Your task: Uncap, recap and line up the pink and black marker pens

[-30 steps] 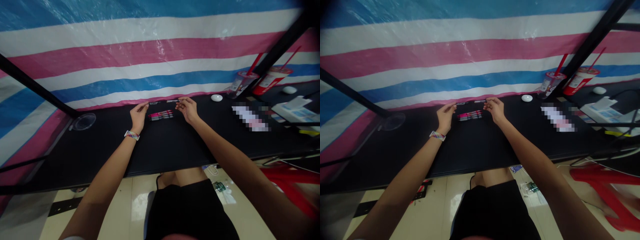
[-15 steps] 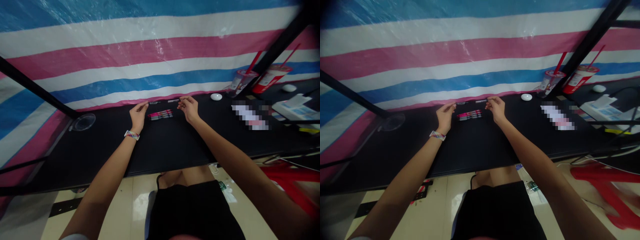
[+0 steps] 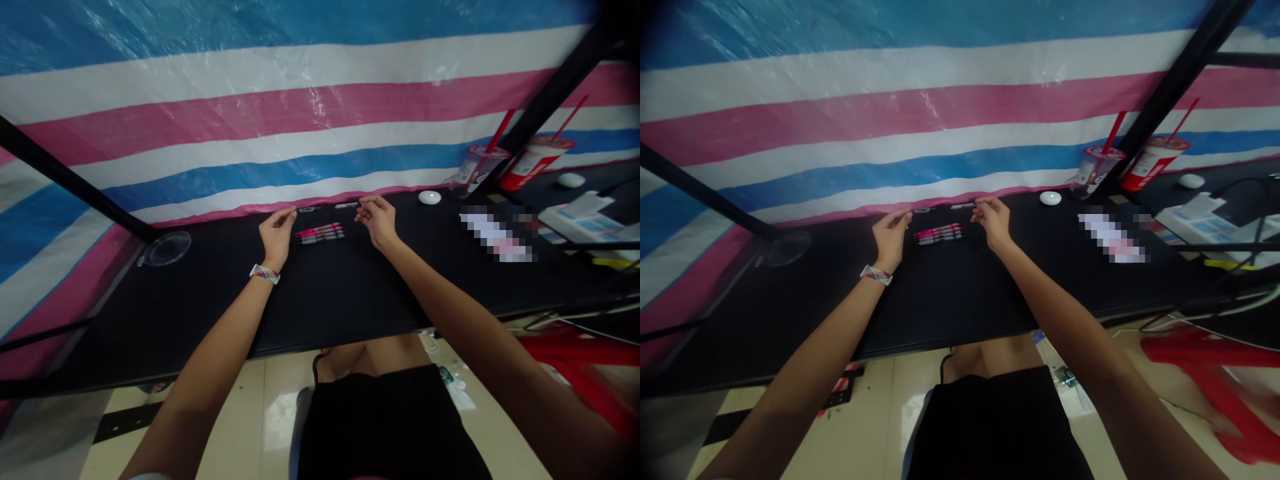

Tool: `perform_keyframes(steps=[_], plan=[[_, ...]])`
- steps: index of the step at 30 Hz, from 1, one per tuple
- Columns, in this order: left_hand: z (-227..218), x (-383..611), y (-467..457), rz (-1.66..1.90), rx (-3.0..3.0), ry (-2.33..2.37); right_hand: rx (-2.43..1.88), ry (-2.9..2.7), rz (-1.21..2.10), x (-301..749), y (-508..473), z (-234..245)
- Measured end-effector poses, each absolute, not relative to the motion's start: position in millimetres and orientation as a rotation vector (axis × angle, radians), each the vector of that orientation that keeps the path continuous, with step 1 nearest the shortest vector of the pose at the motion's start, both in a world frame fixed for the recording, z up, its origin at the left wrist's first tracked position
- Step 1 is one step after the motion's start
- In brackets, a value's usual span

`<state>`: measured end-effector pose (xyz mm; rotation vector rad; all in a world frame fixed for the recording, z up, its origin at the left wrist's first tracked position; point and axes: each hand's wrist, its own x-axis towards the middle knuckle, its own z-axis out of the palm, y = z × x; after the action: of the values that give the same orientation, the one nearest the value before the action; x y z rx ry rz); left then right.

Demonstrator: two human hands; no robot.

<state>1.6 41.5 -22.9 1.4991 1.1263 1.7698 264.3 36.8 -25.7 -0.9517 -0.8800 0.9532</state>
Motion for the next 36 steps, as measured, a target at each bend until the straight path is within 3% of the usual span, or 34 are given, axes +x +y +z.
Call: perform_keyframes(steps=[7,36], plan=[[-23.5,7.6,38.0,1.527,1.575,1.080,-0.890,-1.018,1.208,255.6,25.3,-20.7],[-23.2,10.6,32.1,1.575,1.869,0.931,-0.832,-0.963,1.298,249.3,21.2,-19.0]])
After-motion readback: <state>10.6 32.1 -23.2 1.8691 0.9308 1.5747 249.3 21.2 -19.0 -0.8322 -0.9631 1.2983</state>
